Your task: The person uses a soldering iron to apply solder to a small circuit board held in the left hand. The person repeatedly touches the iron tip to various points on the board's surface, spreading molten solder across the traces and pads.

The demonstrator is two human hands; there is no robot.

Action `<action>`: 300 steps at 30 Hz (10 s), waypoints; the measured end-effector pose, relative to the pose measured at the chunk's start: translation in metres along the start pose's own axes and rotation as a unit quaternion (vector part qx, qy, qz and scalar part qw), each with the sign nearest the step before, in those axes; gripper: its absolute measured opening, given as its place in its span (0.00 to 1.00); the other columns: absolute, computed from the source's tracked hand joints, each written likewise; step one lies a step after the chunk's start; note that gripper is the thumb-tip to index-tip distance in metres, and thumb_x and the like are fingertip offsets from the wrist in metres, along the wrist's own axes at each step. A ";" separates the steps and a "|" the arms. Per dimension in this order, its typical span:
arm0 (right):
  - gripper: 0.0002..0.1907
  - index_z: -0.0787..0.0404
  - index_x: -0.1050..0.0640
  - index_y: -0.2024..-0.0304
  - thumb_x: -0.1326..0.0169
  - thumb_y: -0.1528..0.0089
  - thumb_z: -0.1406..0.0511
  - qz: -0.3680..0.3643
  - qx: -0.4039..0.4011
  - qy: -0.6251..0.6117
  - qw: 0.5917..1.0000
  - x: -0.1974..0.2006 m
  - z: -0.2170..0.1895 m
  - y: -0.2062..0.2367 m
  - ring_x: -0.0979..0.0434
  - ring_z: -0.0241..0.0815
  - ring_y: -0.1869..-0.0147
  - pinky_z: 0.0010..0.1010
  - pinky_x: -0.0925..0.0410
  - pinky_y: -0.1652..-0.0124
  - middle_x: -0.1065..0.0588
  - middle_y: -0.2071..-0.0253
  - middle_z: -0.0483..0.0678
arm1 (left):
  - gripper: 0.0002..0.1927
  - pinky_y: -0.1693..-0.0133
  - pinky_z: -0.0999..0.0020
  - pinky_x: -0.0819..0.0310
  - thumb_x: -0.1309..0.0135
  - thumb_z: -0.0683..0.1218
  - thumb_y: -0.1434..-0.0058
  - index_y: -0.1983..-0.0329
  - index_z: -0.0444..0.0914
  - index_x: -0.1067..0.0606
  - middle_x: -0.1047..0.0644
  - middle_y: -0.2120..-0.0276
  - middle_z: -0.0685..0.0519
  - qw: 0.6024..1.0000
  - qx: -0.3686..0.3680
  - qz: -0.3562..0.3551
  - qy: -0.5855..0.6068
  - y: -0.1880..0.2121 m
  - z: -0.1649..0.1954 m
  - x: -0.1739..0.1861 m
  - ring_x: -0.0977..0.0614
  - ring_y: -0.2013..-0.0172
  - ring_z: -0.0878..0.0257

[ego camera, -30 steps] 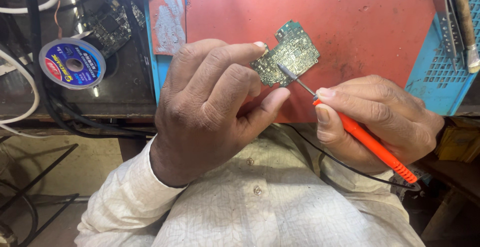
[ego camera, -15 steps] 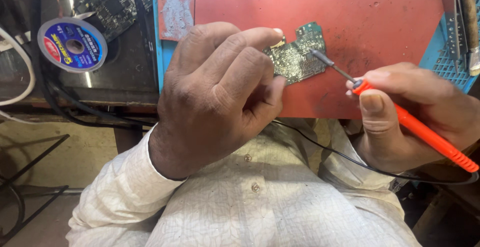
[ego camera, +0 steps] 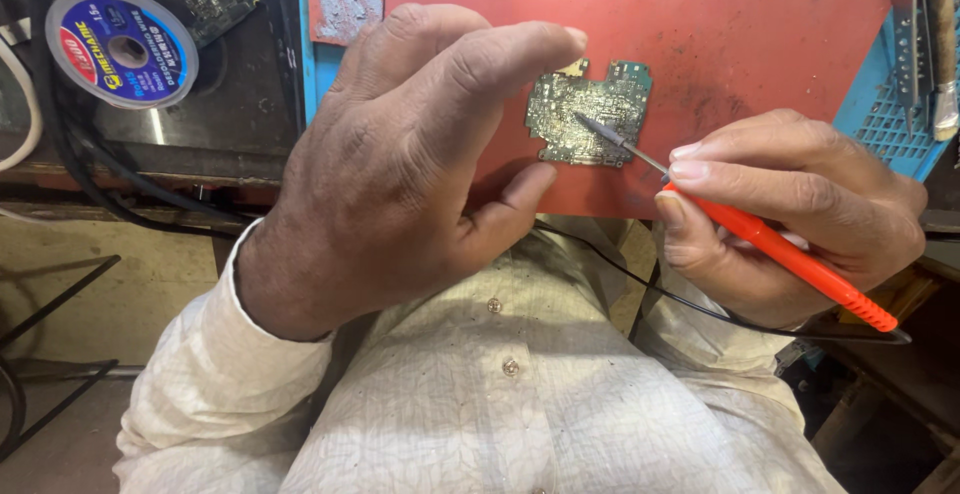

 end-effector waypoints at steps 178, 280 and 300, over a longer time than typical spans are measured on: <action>0.09 0.68 0.21 0.54 0.33 0.33 0.72 0.122 -0.103 0.068 0.985 -0.021 -0.014 0.019 0.16 0.42 0.66 0.25 0.25 0.67 0.20 0.65 0.55 | 0.33 0.46 0.61 0.37 0.29 0.51 0.37 0.35 0.41 0.34 0.24 0.52 0.57 0.992 0.020 0.045 -0.119 0.006 0.001 -0.011 0.24 0.49 0.59; 0.10 0.70 0.21 0.61 0.33 0.42 0.76 0.118 -0.003 0.065 0.991 -0.021 -0.011 0.002 0.17 0.45 0.67 0.27 0.24 0.72 0.21 0.66 0.56 | 0.30 0.47 0.61 0.36 0.30 0.50 0.36 0.37 0.40 0.32 0.24 0.54 0.56 0.992 0.016 0.053 -0.109 0.003 0.002 -0.010 0.23 0.52 0.60; 0.11 0.71 0.22 0.61 0.33 0.42 0.76 0.109 -0.021 0.063 0.992 -0.020 -0.008 0.006 0.18 0.44 0.67 0.24 0.26 0.74 0.21 0.66 0.58 | 0.30 0.47 0.60 0.35 0.29 0.51 0.36 0.37 0.40 0.32 0.24 0.54 0.56 0.993 0.019 0.054 -0.100 0.003 0.002 -0.010 0.23 0.51 0.59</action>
Point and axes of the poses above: each hand's wrist, its own y-axis away from the middle knuckle, its own x-axis out of the back of the hand, z = x × y, the point moved 3 cm from there along -y, towards the middle knuckle
